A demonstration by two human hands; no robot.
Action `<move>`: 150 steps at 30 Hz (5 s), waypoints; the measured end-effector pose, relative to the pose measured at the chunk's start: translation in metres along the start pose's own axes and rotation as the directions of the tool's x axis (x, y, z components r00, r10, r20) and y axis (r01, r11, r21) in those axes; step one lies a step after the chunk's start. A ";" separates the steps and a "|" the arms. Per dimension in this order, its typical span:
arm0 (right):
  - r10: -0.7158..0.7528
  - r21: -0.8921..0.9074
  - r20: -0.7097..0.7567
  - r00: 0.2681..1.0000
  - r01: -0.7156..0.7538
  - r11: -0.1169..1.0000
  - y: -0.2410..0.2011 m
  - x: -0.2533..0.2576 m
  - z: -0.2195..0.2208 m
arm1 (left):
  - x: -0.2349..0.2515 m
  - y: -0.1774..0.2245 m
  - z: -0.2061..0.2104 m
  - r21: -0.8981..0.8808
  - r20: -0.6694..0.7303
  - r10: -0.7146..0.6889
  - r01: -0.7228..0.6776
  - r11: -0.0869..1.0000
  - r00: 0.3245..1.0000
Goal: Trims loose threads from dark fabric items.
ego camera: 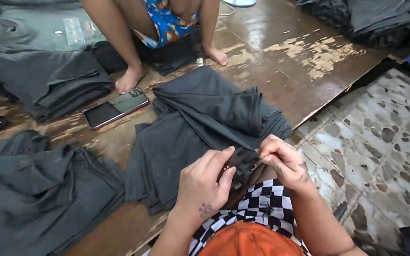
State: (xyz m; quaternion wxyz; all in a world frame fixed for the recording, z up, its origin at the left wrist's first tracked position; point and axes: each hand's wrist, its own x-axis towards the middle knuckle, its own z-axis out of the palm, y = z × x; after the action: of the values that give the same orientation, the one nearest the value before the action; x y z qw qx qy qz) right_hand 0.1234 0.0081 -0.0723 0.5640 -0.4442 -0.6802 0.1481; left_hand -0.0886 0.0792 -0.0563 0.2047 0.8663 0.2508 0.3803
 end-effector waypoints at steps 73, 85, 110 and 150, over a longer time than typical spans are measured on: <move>0.301 -0.577 0.132 0.944 -0.174 0.798 0.060 0.052 -0.025 | 0.047 -0.162 -0.114 0.327 -0.088 -0.478 0.478 0.815 0.874; 0.278 -0.547 0.093 0.956 -0.185 0.817 0.055 0.056 -0.025 | 0.090 -0.227 -0.147 0.547 0.124 -0.763 0.598 0.586 0.634; 0.010 -0.555 -0.015 1.000 -0.017 0.832 0.067 0.044 -0.022 | 0.005 -0.018 -0.039 -0.026 -0.065 0.074 -0.076 0.997 0.995; -0.185 -0.378 -0.167 0.969 0.110 0.919 0.013 0.000 0.036 | 0.031 -0.009 0.021 -0.933 0.264 -0.385 0.336 0.132 0.884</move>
State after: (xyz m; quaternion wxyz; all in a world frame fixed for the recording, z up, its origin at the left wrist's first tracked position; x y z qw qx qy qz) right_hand 0.0966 0.0267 -0.0929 0.5461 -0.5013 -0.6676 -0.0695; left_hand -0.0568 0.1014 -0.0567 0.7717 0.4580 0.1670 0.4083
